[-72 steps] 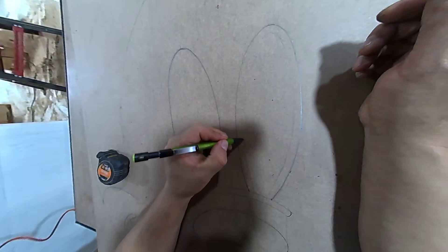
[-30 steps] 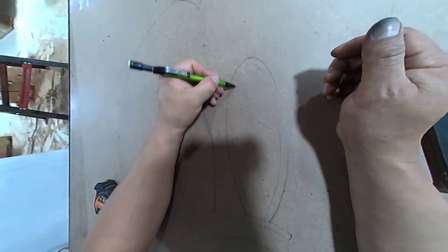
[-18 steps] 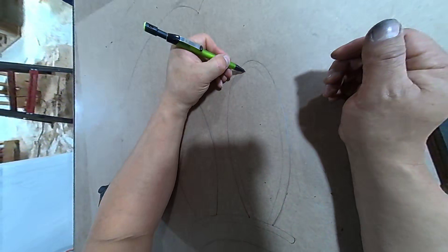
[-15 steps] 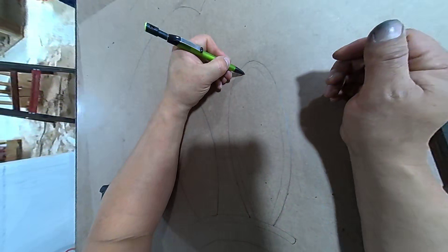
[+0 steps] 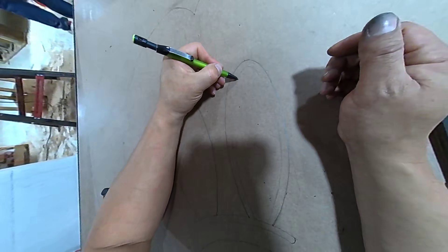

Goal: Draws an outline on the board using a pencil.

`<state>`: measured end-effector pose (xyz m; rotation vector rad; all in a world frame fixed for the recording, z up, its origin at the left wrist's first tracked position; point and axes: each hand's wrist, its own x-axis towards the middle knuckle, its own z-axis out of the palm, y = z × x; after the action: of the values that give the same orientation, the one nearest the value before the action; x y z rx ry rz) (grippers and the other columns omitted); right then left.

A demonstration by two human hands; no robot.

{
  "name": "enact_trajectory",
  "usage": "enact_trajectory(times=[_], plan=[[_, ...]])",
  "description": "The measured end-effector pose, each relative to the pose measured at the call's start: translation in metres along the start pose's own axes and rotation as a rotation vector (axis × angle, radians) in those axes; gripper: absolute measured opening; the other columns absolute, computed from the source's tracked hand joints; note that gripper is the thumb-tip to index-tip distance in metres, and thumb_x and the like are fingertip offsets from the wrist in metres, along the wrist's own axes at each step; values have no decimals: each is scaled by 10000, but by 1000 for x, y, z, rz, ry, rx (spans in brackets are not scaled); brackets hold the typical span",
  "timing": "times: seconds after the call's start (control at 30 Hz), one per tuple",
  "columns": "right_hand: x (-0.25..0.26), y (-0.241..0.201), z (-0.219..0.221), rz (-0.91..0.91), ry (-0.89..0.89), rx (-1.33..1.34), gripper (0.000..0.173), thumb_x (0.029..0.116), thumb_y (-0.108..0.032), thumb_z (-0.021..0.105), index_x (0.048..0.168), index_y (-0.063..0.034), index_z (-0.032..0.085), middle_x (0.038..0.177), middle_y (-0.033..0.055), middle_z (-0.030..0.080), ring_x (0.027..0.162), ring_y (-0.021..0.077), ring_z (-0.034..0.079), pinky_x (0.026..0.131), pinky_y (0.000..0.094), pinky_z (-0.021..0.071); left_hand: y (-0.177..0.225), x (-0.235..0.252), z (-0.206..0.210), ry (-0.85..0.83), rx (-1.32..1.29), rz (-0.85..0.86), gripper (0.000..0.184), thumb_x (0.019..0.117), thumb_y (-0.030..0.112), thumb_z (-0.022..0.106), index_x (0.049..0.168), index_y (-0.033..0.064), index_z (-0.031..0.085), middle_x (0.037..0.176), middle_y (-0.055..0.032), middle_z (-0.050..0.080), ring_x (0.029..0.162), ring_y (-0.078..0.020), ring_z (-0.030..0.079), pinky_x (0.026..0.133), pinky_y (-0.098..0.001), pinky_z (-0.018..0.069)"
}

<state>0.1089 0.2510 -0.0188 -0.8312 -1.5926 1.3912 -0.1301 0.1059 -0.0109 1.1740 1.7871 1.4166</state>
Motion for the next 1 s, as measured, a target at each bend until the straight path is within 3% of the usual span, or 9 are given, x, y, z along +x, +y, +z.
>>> enact_trajectory(times=[0.63,1.0], plan=[[2,1,-1,18,-14,-18,320,1118,-265,442,941,-136,675,740,-71,659,620,71,657,526,246,574,1,-10,2,35,4,10,54,944,13,653,932,58,624,764,-54,742,613,-151,715,524,-272,606],[3,2,-1,11,-12,-9,330,1120,-259,438,933,-128,677,727,-71,655,610,68,655,519,240,575,6,-62,4,75,-45,-9,43,929,23,676,955,51,656,822,-67,746,644,-143,717,554,-268,615]])
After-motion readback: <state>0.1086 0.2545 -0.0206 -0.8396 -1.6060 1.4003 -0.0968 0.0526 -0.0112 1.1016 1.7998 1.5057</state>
